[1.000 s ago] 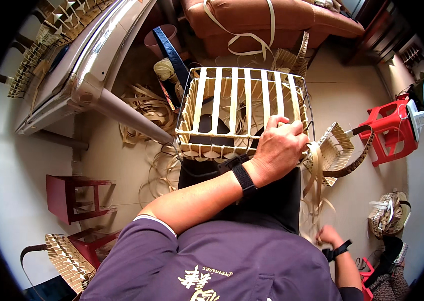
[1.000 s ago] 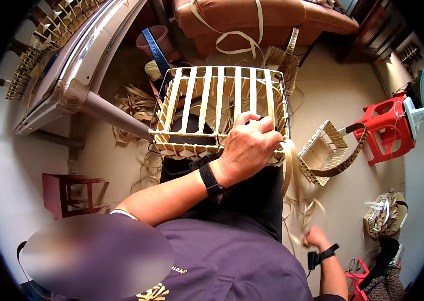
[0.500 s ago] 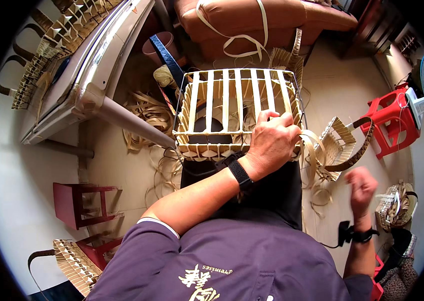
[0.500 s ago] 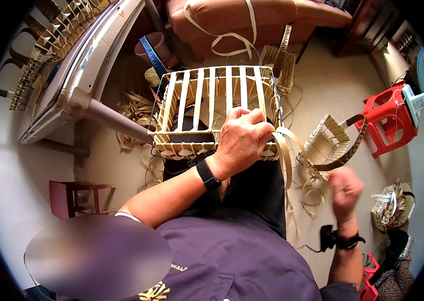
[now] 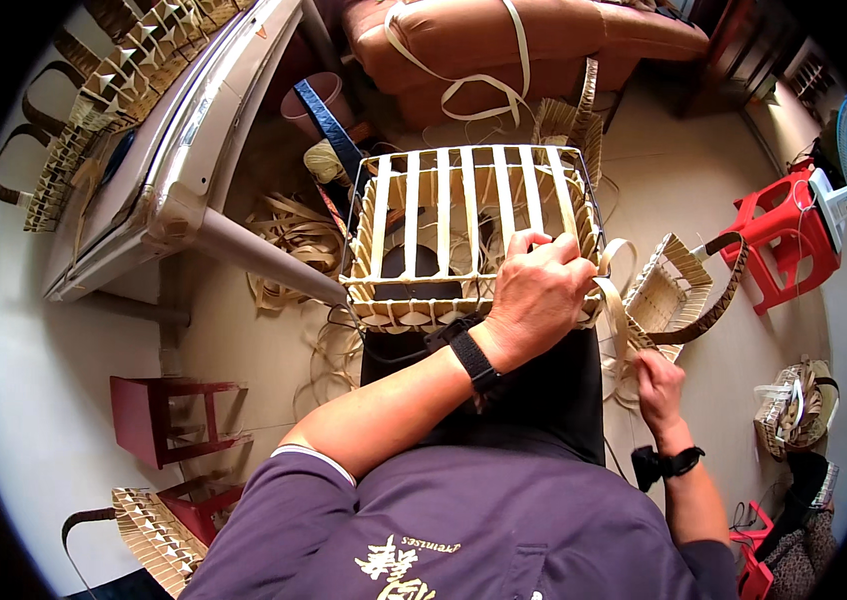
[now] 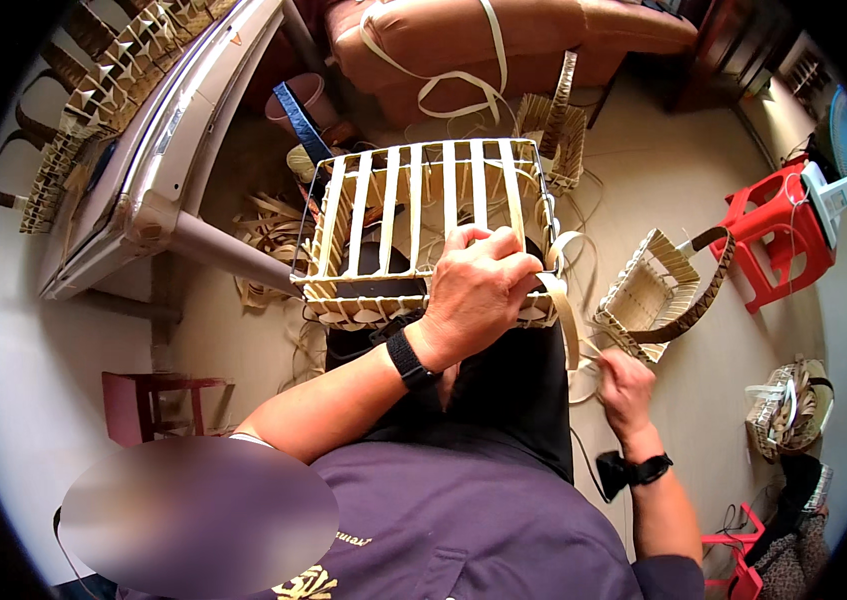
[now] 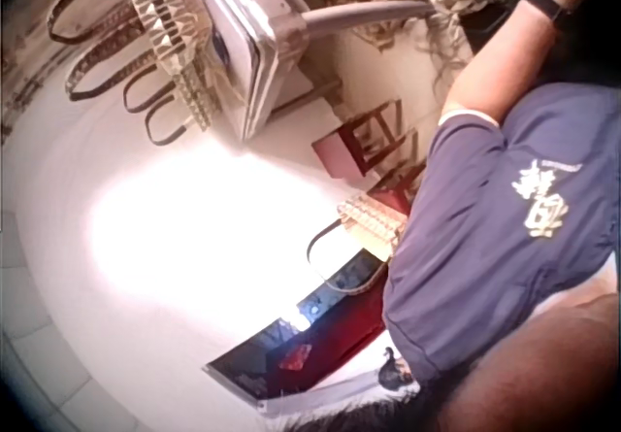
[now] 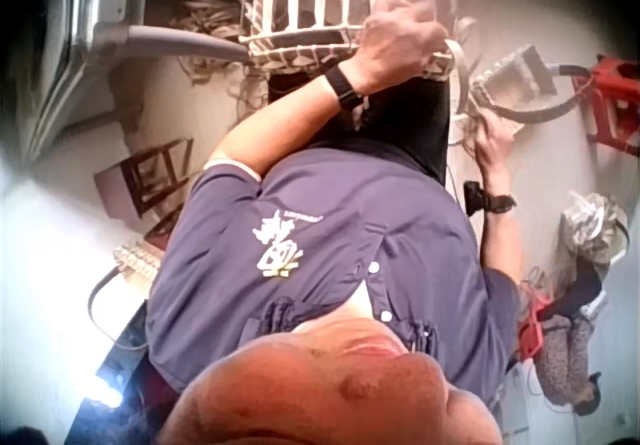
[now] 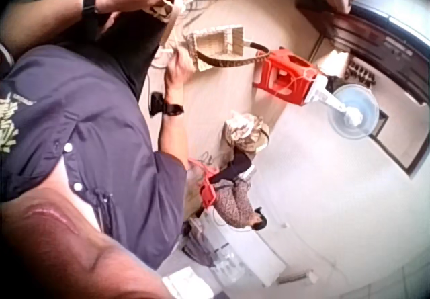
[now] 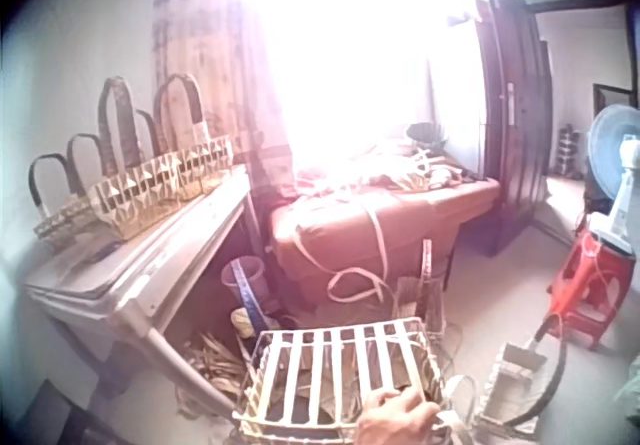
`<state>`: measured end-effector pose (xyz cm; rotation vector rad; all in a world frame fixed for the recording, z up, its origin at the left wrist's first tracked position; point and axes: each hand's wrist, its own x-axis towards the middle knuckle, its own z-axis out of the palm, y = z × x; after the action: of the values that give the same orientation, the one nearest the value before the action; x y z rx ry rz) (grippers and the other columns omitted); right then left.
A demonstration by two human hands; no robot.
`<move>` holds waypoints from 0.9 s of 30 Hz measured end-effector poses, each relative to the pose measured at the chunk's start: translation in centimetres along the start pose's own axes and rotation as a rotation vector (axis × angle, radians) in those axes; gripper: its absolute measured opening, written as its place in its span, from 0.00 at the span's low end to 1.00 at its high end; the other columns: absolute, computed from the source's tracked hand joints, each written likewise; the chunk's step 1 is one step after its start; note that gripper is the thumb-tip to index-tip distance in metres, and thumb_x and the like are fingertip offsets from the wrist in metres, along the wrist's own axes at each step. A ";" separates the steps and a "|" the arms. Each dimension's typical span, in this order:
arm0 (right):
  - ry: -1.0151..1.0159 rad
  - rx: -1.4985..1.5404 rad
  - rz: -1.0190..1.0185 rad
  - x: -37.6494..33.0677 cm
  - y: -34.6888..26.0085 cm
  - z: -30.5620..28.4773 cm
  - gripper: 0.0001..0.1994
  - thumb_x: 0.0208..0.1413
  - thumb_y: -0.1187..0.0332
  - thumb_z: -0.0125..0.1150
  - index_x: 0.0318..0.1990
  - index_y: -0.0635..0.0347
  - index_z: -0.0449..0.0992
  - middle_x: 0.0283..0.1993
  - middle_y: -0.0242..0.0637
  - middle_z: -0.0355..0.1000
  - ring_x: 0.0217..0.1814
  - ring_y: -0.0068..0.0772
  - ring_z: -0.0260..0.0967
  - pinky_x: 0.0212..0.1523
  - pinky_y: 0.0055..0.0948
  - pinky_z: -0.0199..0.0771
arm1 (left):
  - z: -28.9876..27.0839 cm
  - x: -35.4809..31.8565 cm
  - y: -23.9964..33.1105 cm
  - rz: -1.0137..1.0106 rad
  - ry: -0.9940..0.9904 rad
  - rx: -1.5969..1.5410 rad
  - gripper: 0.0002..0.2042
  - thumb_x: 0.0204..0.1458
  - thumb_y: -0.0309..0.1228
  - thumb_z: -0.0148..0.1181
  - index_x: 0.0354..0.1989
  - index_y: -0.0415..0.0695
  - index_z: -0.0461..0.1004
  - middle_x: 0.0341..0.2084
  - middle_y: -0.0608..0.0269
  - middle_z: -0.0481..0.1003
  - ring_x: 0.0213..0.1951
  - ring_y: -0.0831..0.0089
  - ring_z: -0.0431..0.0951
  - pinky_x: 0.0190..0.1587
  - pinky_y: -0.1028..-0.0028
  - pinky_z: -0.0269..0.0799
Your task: The person weaves a basket by hand, threading long bamboo strips through a rectangular frame and securing them by bending and tucking the ends.
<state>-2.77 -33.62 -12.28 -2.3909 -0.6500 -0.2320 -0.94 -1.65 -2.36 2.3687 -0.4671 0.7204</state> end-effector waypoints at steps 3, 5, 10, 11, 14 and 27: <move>-0.379 -0.498 0.392 -21.8 16.0 -2.7 0.09 0.65 0.67 0.60 0.32 0.57 0.77 0.31 0.52 0.75 0.34 0.63 0.74 0.34 0.57 0.71 | 0.9 1.1 2.1 0.056 -0.008 -0.034 0.04 0.56 0.34 0.73 0.35 0.51 0.85 0.36 0.67 0.78 0.47 0.57 0.79 0.58 0.60 0.71; -1.303 -0.880 0.790 -40.0 20.8 -12.2 0.13 0.68 0.66 0.57 0.50 0.55 0.87 0.53 0.46 0.86 0.56 0.55 0.84 0.55 0.53 0.83 | -0.6 1.3 1.0 0.033 0.058 -0.095 0.03 0.56 0.33 0.73 0.35 0.51 0.84 0.36 0.66 0.78 0.46 0.57 0.79 0.58 0.60 0.71; -1.551 -0.606 0.971 -46.8 21.2 -21.0 0.19 0.64 0.56 0.64 0.56 0.53 0.89 0.56 0.53 0.85 0.62 0.53 0.83 0.62 0.52 0.82 | 0.1 0.3 -0.7 -0.034 0.018 -0.133 0.03 0.57 0.32 0.73 0.35 0.51 0.84 0.35 0.68 0.79 0.45 0.60 0.81 0.59 0.60 0.70; -1.553 -0.625 0.994 -43.1 22.2 -20.0 0.19 0.64 0.56 0.64 0.56 0.53 0.89 0.56 0.53 0.85 0.62 0.53 0.83 0.62 0.52 0.82 | -0.5 0.2 -1.5 -0.044 0.050 -0.151 0.02 0.58 0.32 0.72 0.35 0.51 0.84 0.35 0.68 0.79 0.44 0.61 0.81 0.59 0.60 0.70; -0.498 0.059 0.502 -18.8 13.5 -2.7 0.10 0.69 0.66 0.66 0.46 0.65 0.85 0.41 0.50 0.84 0.41 0.39 0.80 0.47 0.38 0.81 | 0.5 0.4 1.4 0.051 -0.016 0.030 0.02 0.58 0.32 0.72 0.36 0.51 0.84 0.34 0.68 0.79 0.42 0.62 0.82 0.59 0.60 0.71; -0.243 0.015 0.197 -4.8 6.4 1.9 0.11 0.70 0.67 0.61 0.34 0.63 0.79 0.34 0.55 0.77 0.32 0.62 0.73 0.34 0.52 0.71 | -0.3 -0.2 -0.5 -0.009 -0.024 0.023 0.01 0.58 0.31 0.70 0.36 0.50 0.85 0.34 0.63 0.78 0.43 0.59 0.80 0.57 0.60 0.72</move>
<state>-3.68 -38.60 -18.79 -2.4694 -0.5162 0.1484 -0.98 -1.07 -2.53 2.4020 -0.4605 0.6984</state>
